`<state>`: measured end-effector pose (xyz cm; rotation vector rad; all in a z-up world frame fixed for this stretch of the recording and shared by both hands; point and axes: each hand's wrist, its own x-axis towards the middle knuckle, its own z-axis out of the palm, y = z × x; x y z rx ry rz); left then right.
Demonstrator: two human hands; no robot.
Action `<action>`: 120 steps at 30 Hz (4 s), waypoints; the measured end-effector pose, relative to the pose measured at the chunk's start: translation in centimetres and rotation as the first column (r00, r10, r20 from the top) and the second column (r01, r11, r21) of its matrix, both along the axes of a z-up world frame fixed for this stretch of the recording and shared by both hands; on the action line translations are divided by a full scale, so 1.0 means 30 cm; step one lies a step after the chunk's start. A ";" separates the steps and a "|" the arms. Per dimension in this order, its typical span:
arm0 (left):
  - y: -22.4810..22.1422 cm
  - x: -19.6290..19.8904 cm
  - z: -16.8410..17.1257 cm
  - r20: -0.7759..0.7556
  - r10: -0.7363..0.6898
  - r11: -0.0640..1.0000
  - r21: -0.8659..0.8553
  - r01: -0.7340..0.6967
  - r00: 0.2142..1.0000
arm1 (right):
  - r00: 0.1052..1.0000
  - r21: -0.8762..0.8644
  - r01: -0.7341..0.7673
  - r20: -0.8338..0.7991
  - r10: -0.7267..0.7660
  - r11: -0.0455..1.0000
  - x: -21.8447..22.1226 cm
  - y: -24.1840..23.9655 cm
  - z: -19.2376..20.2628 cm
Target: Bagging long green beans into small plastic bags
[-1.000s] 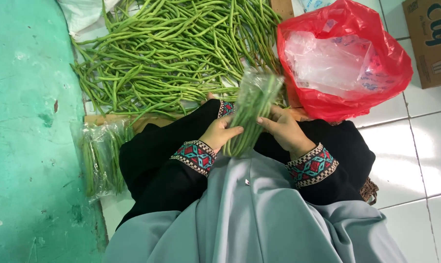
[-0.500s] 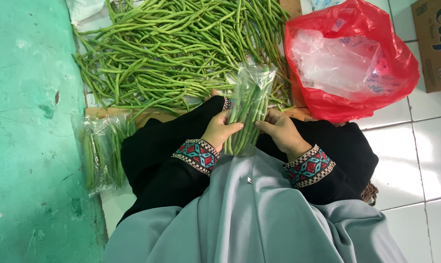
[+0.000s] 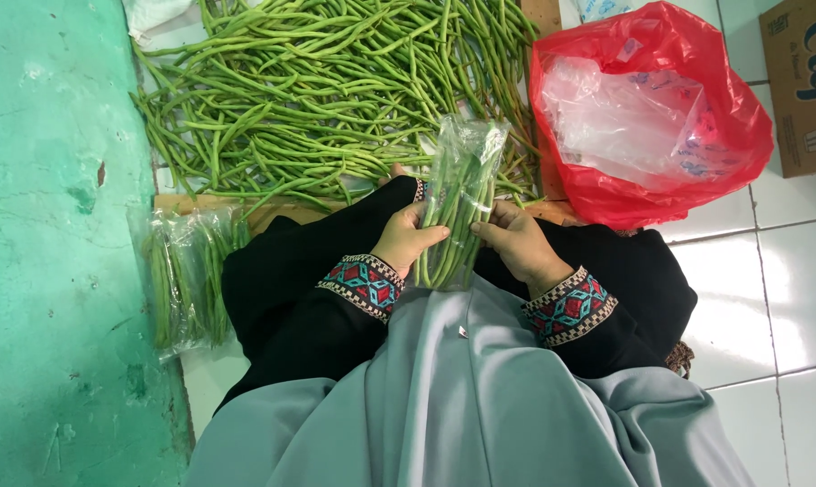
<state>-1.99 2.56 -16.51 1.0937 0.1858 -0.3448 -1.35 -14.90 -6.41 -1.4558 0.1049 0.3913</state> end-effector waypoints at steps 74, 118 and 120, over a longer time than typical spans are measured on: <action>0.974 -0.822 -0.265 -0.170 0.985 0.037 0.280 -0.959 -0.011 | 0.784 -0.392 -0.329 0.394 0.480 0.859 0.075 1.275 -0.306; 0.559 -0.410 0.117 0.302 -0.252 0.101 0.953 -0.285 0.919 | 0.398 -0.637 -0.387 0.537 0.744 0.667 -0.055 0.517 -0.320; 0.514 -0.345 0.104 0.281 -0.340 0.056 0.959 -0.279 0.898 | 0.450 -0.622 -0.375 0.525 0.722 0.687 -0.056 0.413 -0.324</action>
